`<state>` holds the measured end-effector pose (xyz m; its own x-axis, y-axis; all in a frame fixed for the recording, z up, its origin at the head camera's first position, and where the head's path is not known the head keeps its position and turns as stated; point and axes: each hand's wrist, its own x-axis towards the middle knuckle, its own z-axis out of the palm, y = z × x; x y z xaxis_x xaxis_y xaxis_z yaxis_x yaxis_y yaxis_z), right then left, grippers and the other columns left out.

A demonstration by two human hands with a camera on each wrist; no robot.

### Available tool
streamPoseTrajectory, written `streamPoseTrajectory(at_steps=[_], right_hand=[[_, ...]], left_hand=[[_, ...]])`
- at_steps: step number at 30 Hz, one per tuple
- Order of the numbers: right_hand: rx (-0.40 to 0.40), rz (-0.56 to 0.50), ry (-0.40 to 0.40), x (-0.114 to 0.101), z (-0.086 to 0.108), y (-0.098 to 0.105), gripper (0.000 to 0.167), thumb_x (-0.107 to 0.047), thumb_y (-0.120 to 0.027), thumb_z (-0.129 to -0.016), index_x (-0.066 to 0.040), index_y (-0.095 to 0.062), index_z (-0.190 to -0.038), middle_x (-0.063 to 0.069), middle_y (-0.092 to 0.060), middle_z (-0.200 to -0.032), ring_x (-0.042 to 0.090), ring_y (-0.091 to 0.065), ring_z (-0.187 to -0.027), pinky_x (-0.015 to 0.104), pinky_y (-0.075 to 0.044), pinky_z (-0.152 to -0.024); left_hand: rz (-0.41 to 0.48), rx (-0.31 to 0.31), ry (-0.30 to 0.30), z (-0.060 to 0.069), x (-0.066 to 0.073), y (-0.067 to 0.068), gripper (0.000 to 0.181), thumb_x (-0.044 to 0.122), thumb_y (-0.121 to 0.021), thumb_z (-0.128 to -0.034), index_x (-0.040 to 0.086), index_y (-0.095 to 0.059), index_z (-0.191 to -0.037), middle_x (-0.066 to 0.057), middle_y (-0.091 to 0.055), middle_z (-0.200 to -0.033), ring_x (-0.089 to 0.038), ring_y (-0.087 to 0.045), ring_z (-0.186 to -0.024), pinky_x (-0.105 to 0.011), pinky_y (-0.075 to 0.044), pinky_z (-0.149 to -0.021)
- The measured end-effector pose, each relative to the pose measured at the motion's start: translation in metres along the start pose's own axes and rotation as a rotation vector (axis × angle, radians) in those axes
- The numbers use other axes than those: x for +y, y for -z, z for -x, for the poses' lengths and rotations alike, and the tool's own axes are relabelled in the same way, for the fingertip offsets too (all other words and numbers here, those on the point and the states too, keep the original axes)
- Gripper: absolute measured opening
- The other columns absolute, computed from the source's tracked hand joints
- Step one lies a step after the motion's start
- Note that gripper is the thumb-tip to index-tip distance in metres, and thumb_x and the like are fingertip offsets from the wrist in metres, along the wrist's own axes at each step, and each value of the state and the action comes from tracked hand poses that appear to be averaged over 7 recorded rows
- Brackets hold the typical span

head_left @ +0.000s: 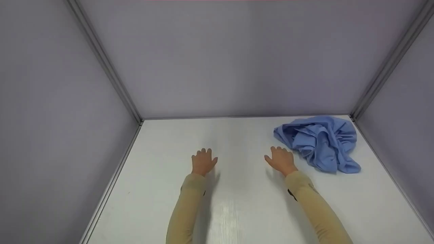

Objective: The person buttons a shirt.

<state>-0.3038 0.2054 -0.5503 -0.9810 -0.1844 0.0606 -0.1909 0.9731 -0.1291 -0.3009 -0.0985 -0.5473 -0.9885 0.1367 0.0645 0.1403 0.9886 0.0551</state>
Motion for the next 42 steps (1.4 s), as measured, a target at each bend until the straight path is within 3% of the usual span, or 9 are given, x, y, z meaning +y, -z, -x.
streamPoseTrajectory(at_steps=[5, 8, 17, 22, 25, 32, 38, 42], right_hand=[[-0.047, 0.006, -0.01, 0.0, -0.002, 0.001, 0.048, -0.037, -0.049, -0.085, 0.004, -0.054, -0.109, 0.021, -0.058, -0.087, 0.036, -0.057, -0.072, 0.046, -0.045, -0.059], [-0.057, 0.004, -0.009, 0.001, -0.003, 0.0, 0.044, -0.033, -0.051, -0.084, 0.005, -0.055, -0.106, 0.02, -0.059, -0.084, 0.036, -0.057, -0.071, 0.045, -0.046, -0.058], [-0.041, -0.006, 0.011, 0.006, -0.004, -0.004, 0.032, -0.025, -0.055, -0.082, 0.005, -0.057, -0.095, 0.019, -0.058, -0.078, 0.035, -0.057, -0.067, 0.045, -0.045, -0.055], [-0.016, -0.025, 0.008, 0.012, -0.004, -0.002, 0.027, -0.022, -0.057, -0.081, 0.004, -0.057, -0.088, 0.017, -0.056, -0.074, 0.034, -0.056, -0.065, 0.045, -0.044, -0.053], [0.021, -0.036, 0.002, 0.018, -0.003, -0.001, 0.025, -0.02, -0.058, -0.079, 0.005, -0.057, -0.085, 0.018, -0.054, -0.073, 0.036, -0.055, -0.065, 0.046, -0.044, -0.053], [0.105, -0.023, -0.004, 0.036, -0.005, 0.002, 0.025, -0.018, -0.06, -0.078, 0.006, -0.056, -0.083, 0.02, -0.055, -0.075, 0.038, -0.055, -0.07, 0.047, -0.044, -0.055], [0.208, -0.031, -0.038, 0.06, -0.002, 0.001, 0.026, -0.014, -0.062, -0.075, 0.009, -0.059, -0.086, 0.026, -0.054, -0.079, 0.041, -0.053, -0.072, 0.05, -0.042, -0.055], [0.256, -0.064, -0.108, 0.076, 0.003, -0.003, 0.027, -0.01, -0.061, -0.074, 0.009, -0.058, -0.092, 0.028, -0.053, -0.084, 0.043, -0.05, -0.078, 0.054, -0.041, -0.058]], left_hand=[[-0.031, -0.024, -0.021, -0.001, -0.001, 0.003, 0.038, 0.039, -0.052, -0.0854, 0.004, -0.06, -0.098, -0.007, -0.055, -0.069, -0.018, -0.049, -0.055, -0.035, -0.046, -0.054], [-0.025, -0.024, -0.032, -0.001, -0.001, 0.003, 0.032, 0.035, -0.054, -0.0849, 0.004, -0.06, -0.09, -0.004, -0.05, -0.06, -0.014, -0.04, -0.047, -0.031, -0.044, -0.047], [-0.028, 0.012, -0.056, 0.001, -0.003, 0.001, 0.027, 0.031, -0.058, -0.0828, 0.005, -0.057, -0.075, -0.002, -0.045, -0.053, -0.011, -0.033, -0.044, -0.027, -0.038, -0.04], [-0.033, -0.026, -0.037, 0.003, -0.002, 0.003, 0.027, 0.031, -0.058, -0.0831, 0.005, -0.058, -0.077, -0.002, -0.044, -0.053, -0.011, -0.033, -0.045, -0.027, -0.038, -0.041], [-0.04, -0.032, -0.038, 0.004, -0.003, 0.003, 0.027, 0.031, -0.058, -0.0834, 0.004, -0.058, -0.078, -0.001, -0.044, -0.053, -0.011, -0.033, -0.045, -0.027, -0.037, -0.041], [-0.037, 0.068, -0.06, 0.006, -0.008, -0.002, 0.025, 0.029, -0.061, -0.0812, 0.004, -0.06, -0.076, -0.003, -0.048, -0.052, -0.011, -0.034, -0.043, -0.028, -0.04, -0.041], [-0.032, 0.043, -0.052, 0.009, -0.007, -0.003, 0.026, 0.029, -0.06, -0.0822, 0.003, -0.059, -0.076, -0.003, -0.047, -0.051, -0.013, -0.036, -0.043, -0.028, -0.04, -0.042], [-0.041, 0.015, -0.059, 0.012, -0.005, -0.004, 0.027, 0.03, -0.059, -0.0826, 0.004, -0.057, -0.074, -0.003, -0.046, -0.051, -0.012, -0.035, -0.044, -0.028, -0.039, -0.042]])
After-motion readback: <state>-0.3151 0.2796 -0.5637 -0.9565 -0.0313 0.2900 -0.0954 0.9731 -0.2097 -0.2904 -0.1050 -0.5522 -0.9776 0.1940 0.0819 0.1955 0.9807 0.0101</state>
